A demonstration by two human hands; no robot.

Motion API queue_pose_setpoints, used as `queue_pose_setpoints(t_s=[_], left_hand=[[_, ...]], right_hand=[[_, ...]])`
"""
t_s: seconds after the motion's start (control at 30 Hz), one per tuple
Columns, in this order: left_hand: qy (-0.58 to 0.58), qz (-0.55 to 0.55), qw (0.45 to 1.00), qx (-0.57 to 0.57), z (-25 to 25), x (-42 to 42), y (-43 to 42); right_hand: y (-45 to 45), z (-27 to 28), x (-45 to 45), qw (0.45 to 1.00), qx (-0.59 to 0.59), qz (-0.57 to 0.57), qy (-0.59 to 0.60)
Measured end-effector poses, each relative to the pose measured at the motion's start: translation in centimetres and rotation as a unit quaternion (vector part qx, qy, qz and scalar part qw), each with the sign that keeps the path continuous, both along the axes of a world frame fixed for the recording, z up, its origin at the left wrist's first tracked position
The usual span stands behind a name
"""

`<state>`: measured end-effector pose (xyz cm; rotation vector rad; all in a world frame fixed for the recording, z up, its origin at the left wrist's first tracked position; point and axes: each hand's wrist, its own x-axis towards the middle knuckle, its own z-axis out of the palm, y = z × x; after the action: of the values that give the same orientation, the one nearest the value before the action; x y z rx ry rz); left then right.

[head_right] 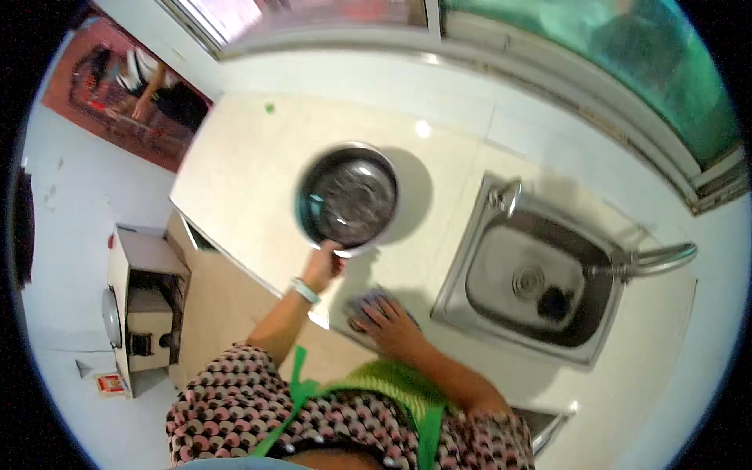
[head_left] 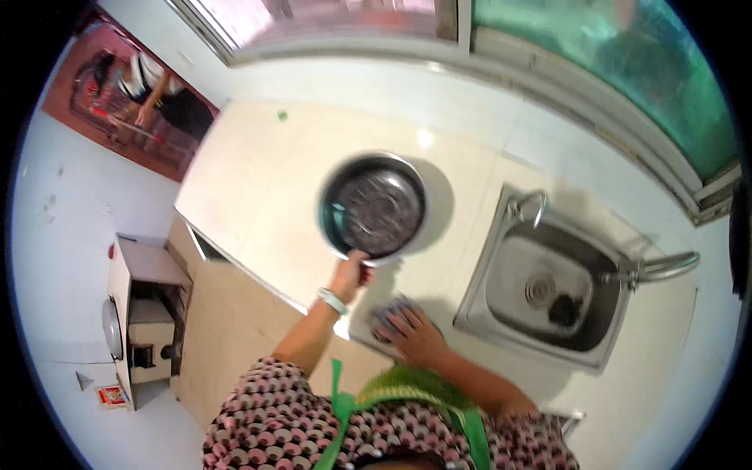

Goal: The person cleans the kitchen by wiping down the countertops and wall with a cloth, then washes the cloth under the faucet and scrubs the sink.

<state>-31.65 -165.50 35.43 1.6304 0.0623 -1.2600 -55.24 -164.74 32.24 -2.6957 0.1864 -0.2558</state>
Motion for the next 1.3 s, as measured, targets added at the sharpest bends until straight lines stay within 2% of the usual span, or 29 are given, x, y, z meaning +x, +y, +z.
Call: queue_pose_setpoints(t_s=[0.07,0.1,0.17,0.3,0.4,0.43,0.47,0.5,0.53,0.57,0.6,0.67,0.73,0.77,0.8,0.83,0.87,0.9,0.97,1.0,1.07,1.13,1.2,1.27,1.3], left_hand=[[0.021,-0.046,0.999,0.002,-0.3,-1.4,-3.7],[0.042,-0.052,0.998,-0.002,-0.2,-2.1,-5.2],[0.078,-0.059,0.995,-0.007,-0.5,-3.5,-7.9],[0.081,-0.073,0.994,-0.020,-2.1,-5.5,-11.6],[0.074,-0.054,0.995,-0.033,-3.5,-6.4,-13.6],[0.116,-0.044,0.990,-0.060,-6.1,-5.9,-14.3],[0.124,-0.036,0.989,-0.070,-5.9,-6.4,-14.1],[0.132,-0.015,0.989,-0.064,-4.9,-6.5,-14.5],[0.147,-0.017,0.987,-0.064,-6.4,-6.0,-15.2],[0.155,-0.015,0.987,-0.047,-5.4,-6.2,-15.6],[0.108,-0.035,0.991,-0.065,-6.2,-5.9,-16.0],[0.106,-0.134,0.982,-0.082,-4.4,-5.8,-15.2],[0.106,-0.148,0.980,-0.079,-4.0,-6.8,-13.8],[-0.061,-0.186,0.976,-0.098,-4.3,-7.4,-13.0],[-0.233,-0.221,0.940,-0.117,-4.4,-8.5,-11.9],[-0.414,-0.280,0.850,-0.169,-5.3,-9.9,-10.3],[-0.494,-0.360,0.772,-0.177,-4.0,-11.7,-8.6],[-0.570,-0.354,0.700,-0.244,-3.8,-13.7,-7.3],[-0.545,-0.424,0.685,-0.233,-4.7,-16.2,-5.8],[-0.548,-0.420,0.685,-0.233,-4.8,-17.7,-5.3],[-0.598,-0.406,0.673,-0.159,-5.3,-19.3,-4.6],[-0.595,-0.409,0.673,-0.158,-5.1,-19.2,-4.5],[-0.590,-0.420,0.672,-0.158,-5.0,-19.4,-4.2],[-0.602,-0.418,0.662,-0.157,-5.4,-19.5,-4.3],[-0.602,-0.423,0.660,-0.154,-5.3,-19.5,-4.5]], right_hand=[[0.2,0.5,-4.7,0.997,-0.012,-0.069,0.017],[0.7,0.5,-7.2,0.994,0.007,-0.108,-0.008],[2.1,0.4,-12.2,0.986,0.039,-0.161,0.026],[4.9,-0.6,-21.4,0.933,0.017,-0.356,0.054],[5.9,-3.5,-27.7,0.844,-0.055,-0.531,0.052],[6.3,-4.5,-29.9,0.805,-0.078,-0.584,0.073],[6.5,-4.4,-32.2,0.786,-0.135,-0.593,0.112],[6.8,-5.2,-34.6,0.728,-0.026,-0.672,0.132],[6.5,-5.3,-37.0,0.728,-0.069,-0.643,0.228],[5.0,-2.6,-35.4,0.622,-0.008,-0.765,0.164],[4.0,-2.4,-36.4,0.649,-0.062,-0.755,0.065],[1.2,-4.5,-38.2,0.599,-0.021,-0.799,-0.038],[-1.1,-3.8,-35.3,0.651,-0.066,-0.749,-0.106],[-2.7,-2.4,-32.6,0.651,-0.002,-0.745,-0.145],[-4.3,-1.8,-30.0,0.646,0.062,-0.737,-0.191],[-6.4,-1.8,-27.5,0.655,0.051,-0.722,-0.217],[-8.4,-2.2,-25.1,0.662,0.040,-0.706,-0.248],[-10.7,-1.9,-22.7,0.668,0.062,-0.692,-0.265],[-16.0,-1.1,-18.4,0.677,0.113,-0.658,-0.310],[-18.7,-0.6,-16.6,0.678,0.142,-0.637,-0.338],[-23.4,1.3,-12.3,0.716,0.045,-0.641,-0.273],[-27.9,0.7,-8.5,0.746,0.046,-0.570,-0.340],[-30.9,-0.4,-5.7,0.791,0.016,-0.557,-0.253],[-33.4,-3.4,-4.3,0.886,0.000,-0.453,-0.094],[-33.9,-4.7,-4.6,0.923,-0.028,-0.374,-0.084]])
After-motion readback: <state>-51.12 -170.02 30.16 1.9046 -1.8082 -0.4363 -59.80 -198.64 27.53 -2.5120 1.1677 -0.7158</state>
